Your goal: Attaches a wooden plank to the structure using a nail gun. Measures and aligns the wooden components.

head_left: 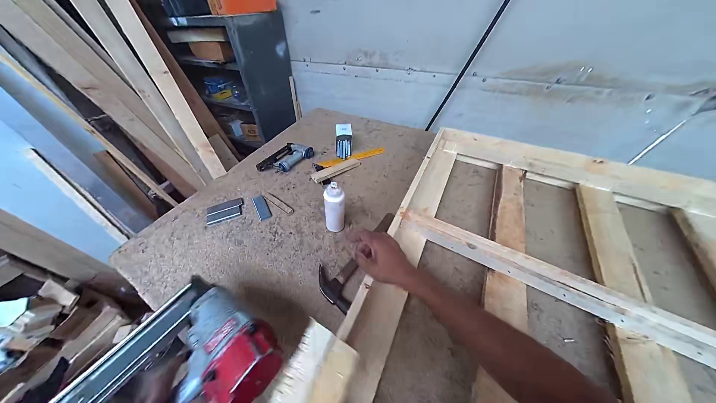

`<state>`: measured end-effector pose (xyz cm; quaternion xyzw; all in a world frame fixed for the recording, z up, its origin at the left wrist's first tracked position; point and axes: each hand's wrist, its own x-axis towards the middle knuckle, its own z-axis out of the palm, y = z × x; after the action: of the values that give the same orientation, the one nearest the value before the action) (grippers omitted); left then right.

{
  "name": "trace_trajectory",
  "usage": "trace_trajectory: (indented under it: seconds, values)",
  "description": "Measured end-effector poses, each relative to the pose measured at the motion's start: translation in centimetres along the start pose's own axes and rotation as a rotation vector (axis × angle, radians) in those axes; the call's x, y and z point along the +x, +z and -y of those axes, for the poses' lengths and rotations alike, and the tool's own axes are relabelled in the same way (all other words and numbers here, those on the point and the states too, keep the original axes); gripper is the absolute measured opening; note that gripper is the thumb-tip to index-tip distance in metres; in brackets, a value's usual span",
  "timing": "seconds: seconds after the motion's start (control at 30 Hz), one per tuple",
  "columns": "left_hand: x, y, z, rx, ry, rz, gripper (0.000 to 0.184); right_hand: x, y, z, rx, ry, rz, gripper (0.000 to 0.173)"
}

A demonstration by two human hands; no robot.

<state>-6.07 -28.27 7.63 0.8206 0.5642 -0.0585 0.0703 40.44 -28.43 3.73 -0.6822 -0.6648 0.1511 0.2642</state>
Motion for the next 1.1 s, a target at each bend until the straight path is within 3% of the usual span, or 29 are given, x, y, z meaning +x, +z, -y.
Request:
trace_trajectory:
  seconds: [0.07, 0.13, 0.2, 0.27, 0.33, 0.47, 0.57, 0.67, 0.8, 0.9, 1.0, 1.1]
  values:
    - [4.1, 1.6, 1.3, 0.012, 0.142, -0.127, 0.083, -0.5, 2.9, -1.0, 0.017, -0.023, -0.281, 0.024]
    - [8.2, 3.1, 1.4, 0.034, 0.334, -0.237, 0.082, -0.1, 4.4, -2.0, 0.076, -0.004, -0.369, 0.021]
    - [11.6, 2.9, -0.3, 0.000, 0.428, -0.115, 0.082, 0.8, 4.9, -3.3, 0.080, 0.043, -0.334, 0.024]
    - [15.5, 0.6, -2.6, -0.050, 0.481, 0.135, 0.080, 1.5, 4.6, -3.6, 0.065, 0.081, -0.283, 0.027]
    - [20.6, -2.6, -5.5, -0.075, 0.602, 0.097, 0.069, 1.6, 4.3, -3.7, 0.041, 0.098, -0.270, 0.026]
    - [33.4, -7.6, -13.6, 0.025, 0.848, -0.327, 0.022, 1.4, 3.7, -3.7, 0.011, 0.094, -0.219, 0.024]
    - [45.1, -6.2, -21.3, 0.221, 0.908, -0.331, 0.031, 1.5, 3.0, -3.9, -0.011, 0.063, -0.228, 0.020]
    - [51.9, -3.2, -26.1, 0.430, 0.910, -0.194, 0.033, 1.5, 2.4, -4.1, -0.032, 0.051, -0.240, 0.017]
    - [54.6, -2.1, -28.5, 0.585, 0.926, -0.106, 0.024, 1.4, 1.6, -4.2, -0.076, 0.071, -0.225, 0.016]
    - [55.2, -3.9, -27.2, 0.469, 0.996, -0.129, 0.033, 1.6, 1.7, -4.3, -0.096, 0.067, -0.205, 0.017]
    - [53.2, -9.1, -25.5, -0.037, 0.972, -0.035, 0.050, 1.8, 1.3, -3.9, -0.118, 0.105, -0.129, 0.021]
    - [48.7, -14.1, -22.3, -0.786, 0.951, 0.120, 0.039, 2.7, 0.9, -2.5, 0.079, 0.198, -0.103, 0.031]
